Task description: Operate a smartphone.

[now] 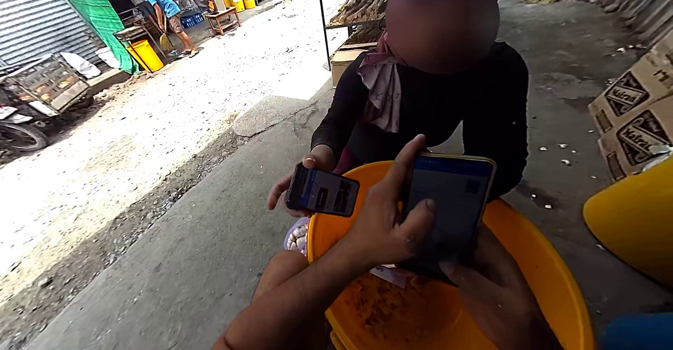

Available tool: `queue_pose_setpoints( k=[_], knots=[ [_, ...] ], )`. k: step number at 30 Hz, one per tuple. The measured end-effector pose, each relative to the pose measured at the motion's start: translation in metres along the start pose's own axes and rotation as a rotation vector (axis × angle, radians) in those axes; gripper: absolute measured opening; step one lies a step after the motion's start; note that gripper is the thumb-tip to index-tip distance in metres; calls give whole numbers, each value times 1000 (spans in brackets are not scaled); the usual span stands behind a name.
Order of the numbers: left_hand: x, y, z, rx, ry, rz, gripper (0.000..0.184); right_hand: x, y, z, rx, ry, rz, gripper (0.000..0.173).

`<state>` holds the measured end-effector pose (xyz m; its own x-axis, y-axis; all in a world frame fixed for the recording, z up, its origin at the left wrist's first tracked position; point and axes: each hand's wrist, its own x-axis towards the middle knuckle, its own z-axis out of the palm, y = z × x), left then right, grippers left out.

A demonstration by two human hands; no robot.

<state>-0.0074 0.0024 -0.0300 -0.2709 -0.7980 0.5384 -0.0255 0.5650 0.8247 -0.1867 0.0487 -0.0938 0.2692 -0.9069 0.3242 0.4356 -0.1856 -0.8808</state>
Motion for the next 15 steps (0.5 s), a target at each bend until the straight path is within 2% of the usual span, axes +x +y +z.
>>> queue_pose_setpoints(
  k=[15],
  knots=[
    [-2,-4,-2,-26,-15,7,70,0,-3,2,49,-27,21,58]
  ],
)
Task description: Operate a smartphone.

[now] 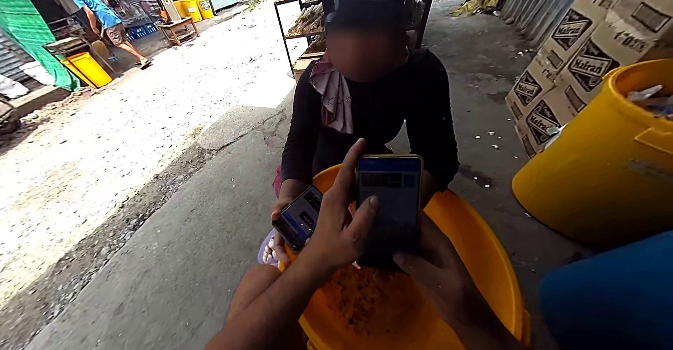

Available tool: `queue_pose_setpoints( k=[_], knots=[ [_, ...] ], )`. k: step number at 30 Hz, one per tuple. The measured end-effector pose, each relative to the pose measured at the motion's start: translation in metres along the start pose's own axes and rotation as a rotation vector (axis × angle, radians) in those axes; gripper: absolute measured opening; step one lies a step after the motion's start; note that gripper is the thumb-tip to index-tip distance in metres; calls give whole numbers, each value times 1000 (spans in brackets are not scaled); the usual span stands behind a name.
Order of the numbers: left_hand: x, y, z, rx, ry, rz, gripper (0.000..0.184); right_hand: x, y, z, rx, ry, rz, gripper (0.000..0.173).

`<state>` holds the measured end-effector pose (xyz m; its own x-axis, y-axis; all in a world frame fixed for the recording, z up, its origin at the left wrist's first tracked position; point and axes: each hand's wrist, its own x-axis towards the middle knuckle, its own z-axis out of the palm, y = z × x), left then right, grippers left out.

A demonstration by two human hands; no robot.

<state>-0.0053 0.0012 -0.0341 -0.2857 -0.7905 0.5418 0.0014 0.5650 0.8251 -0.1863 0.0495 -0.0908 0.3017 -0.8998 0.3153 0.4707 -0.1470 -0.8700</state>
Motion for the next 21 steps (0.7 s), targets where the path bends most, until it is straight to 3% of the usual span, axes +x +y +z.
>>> queue_pose_setpoints(
  k=[21],
  knots=[
    [-2,-1,-5,-4,-19,-7,62,2,-1,0,10,-6,22,58]
  ],
)
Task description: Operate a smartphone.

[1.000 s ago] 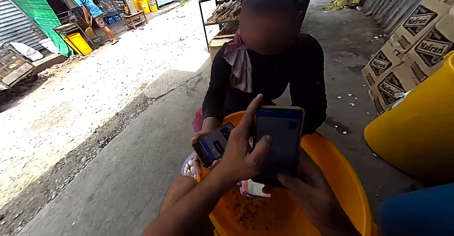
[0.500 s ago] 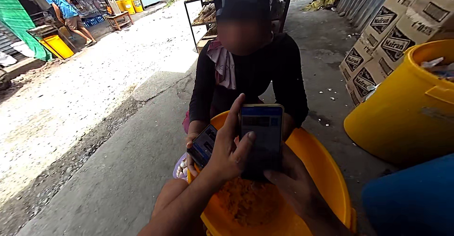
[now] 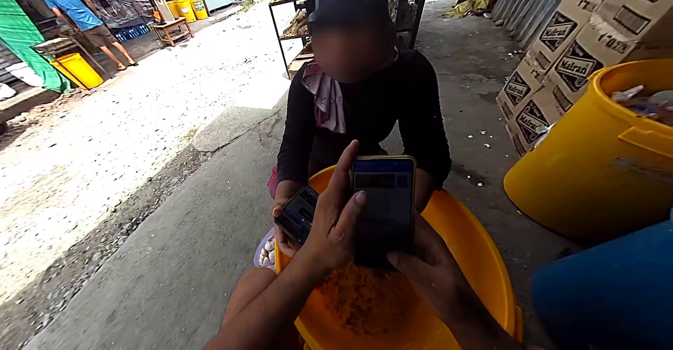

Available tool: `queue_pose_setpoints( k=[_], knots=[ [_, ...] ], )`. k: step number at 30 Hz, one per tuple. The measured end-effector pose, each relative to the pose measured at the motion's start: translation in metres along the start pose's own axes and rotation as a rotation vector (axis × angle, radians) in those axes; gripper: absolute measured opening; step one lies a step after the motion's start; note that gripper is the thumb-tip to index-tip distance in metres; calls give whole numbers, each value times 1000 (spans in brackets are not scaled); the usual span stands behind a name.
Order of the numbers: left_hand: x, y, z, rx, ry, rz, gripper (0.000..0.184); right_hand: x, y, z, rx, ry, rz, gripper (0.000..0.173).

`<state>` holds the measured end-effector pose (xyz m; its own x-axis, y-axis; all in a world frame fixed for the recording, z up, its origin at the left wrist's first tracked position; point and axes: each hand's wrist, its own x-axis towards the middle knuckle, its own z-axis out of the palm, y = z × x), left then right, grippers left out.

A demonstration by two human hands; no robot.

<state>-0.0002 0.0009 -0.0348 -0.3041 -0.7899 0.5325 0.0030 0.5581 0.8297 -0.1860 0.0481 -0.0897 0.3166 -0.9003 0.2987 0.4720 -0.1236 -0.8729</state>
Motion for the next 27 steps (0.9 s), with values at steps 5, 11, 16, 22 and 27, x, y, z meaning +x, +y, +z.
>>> queue_pose_setpoints(
  k=[5,11,16,22,27],
  knots=[
    [-1,0,0,13,21,2,60,-1,0,-1,-6,-5,0,61],
    [-1,0,1,7,34,8,64,-1,0,-1,-14,-14,0,60],
    [-2,-1,1,-9,33,7,64,-1,1,-1,-14,-8,0,61],
    [-2,0,2,-14,33,-3,64,0,2,-1,-27,-5,-8,60],
    [-2,-1,2,-26,38,11,64,-1,1,-1,-36,5,-7,61]
  ],
)
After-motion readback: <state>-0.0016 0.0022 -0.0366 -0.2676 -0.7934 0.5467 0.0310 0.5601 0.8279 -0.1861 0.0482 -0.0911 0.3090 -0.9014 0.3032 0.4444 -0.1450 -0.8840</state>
